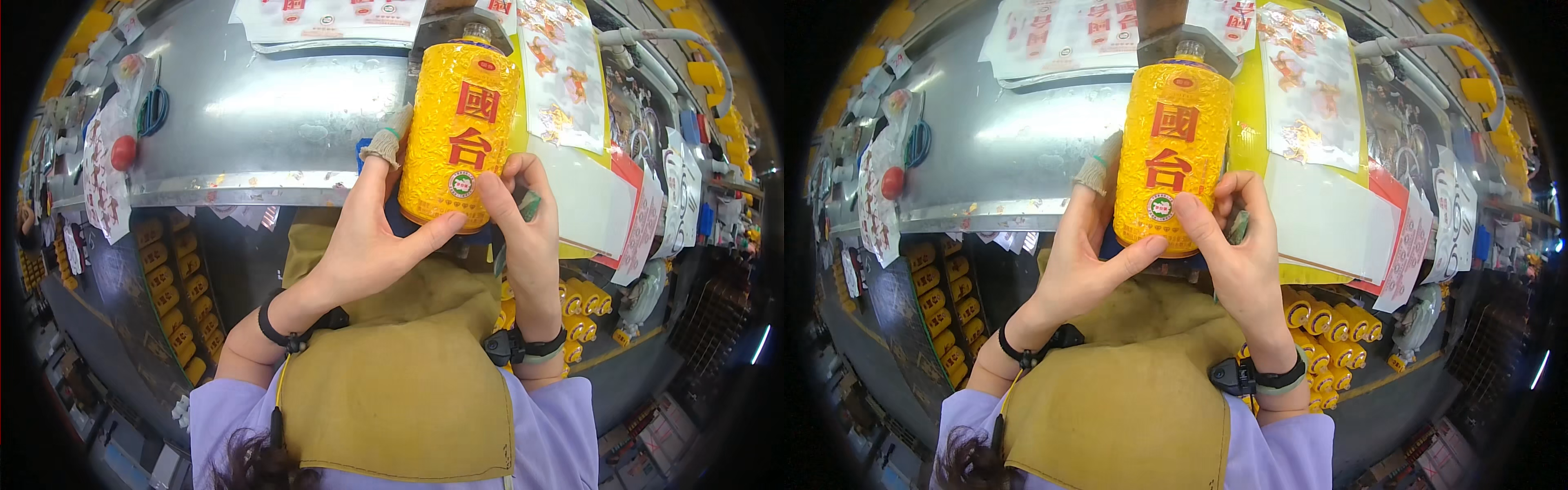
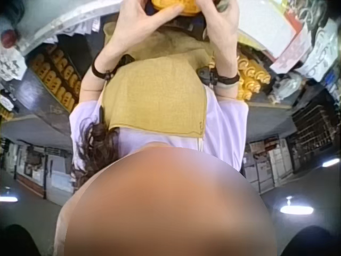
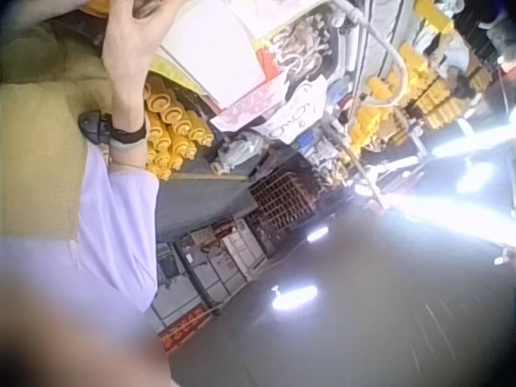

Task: Applying gold decals or labels to yellow ceramic jars using a squeegee and sponge.

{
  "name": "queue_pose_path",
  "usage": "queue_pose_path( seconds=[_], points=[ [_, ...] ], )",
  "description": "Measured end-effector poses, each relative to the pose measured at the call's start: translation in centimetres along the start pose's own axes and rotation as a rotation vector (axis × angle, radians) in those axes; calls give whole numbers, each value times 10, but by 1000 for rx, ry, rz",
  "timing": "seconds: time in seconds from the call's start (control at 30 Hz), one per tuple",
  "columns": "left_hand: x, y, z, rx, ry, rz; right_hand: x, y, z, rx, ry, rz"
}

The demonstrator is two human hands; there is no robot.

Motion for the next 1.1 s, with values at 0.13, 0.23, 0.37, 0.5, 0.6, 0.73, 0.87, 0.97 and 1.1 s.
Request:
queue_pose_path(
  seconds=[0.13, 0.23, 0.37, 0.5, 0.6, 0.73, 0.87, 0.97, 1.1],
  points=[
    [1, 0, 0, 8, -13, -16, 0, -1, 0, 4, -5, 10],
    [-1, 0, 0, 13, -15, 1, 0, 2, 0, 12, -14, -16],
    [-2, 1, 1, 11, -44, 7, -1, 0, 0, 10, -14, 12],
    [-1, 1, 1, 12, -47, -21, -2, 0, 0, 12, -12, -7],
    [-1, 2, 0, 12, -23, -17, -1, 0, 0, 16, -13, -12],
    [0, 3, -1, 16, 0, -25, 3, -5, 0, 29, 5, 9],
    [0, 5, 1, -12, 7, -3, 24, -22, -3, 46, -45, 3],
    [-1, 8, 1, -8, 5, 26, 54, -26, -6, -47, -332, 309],
    [-5, 10, 2, 0, -9, 44, 90, -8, 1, 66, -595, 589]
  ],
)
Point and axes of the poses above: each hand's wrist, its own z-axis away from the middle knuckle, its own y-axis out of the palm, x = y × z, the point moved 5 cm from there along -z, towards the middle knuckle, and after that the axes turned 2 degrees about -z, right-handed, at the moved point
